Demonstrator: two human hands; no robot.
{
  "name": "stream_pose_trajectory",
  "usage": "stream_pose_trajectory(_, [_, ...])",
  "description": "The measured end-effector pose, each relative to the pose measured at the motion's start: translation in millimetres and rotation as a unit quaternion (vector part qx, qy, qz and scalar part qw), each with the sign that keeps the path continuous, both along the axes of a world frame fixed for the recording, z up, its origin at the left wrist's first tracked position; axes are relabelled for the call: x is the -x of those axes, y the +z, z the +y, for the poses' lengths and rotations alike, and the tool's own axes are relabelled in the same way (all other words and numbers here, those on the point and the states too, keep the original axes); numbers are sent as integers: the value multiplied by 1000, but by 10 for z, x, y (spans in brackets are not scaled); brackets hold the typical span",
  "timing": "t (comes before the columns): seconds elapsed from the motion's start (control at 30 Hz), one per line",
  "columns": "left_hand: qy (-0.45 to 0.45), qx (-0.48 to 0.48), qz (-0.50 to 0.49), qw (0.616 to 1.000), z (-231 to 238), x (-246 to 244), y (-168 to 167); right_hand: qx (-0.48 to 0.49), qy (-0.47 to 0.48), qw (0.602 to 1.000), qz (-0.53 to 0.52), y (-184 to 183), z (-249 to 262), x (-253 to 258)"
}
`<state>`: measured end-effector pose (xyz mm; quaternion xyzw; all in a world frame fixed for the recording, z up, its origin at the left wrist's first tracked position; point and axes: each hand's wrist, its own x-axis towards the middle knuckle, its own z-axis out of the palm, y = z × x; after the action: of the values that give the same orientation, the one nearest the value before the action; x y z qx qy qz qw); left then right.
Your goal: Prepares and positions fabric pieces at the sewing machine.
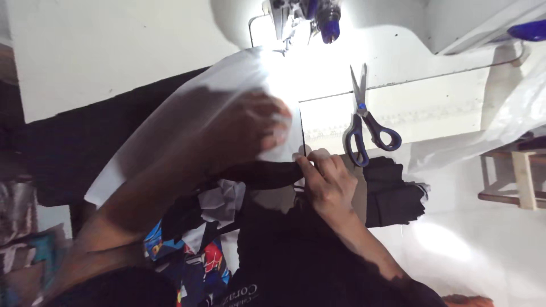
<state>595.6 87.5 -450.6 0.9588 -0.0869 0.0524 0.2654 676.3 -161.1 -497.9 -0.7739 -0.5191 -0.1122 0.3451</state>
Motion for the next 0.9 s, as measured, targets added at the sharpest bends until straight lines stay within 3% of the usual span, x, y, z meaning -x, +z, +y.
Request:
stream_pose_trajectory(0.07, [90,-17,-35,995,303,-270,-40,13,8,1000,-4,40,-15,-31])
stream_pose_trajectory(0.17, [158,-27,-74,984,639,-583,-138,45,25,999,-5,100,-57,-78])
stream_pose_trajectory(0.5, [102,-90,-130,982,759,-678,-184,82,26,996,8,169,-4,-121])
stream_pose_trajectory(0.9, [179,-83,-106,974,812,-835,-46,91,12,996,2,219,191,-213])
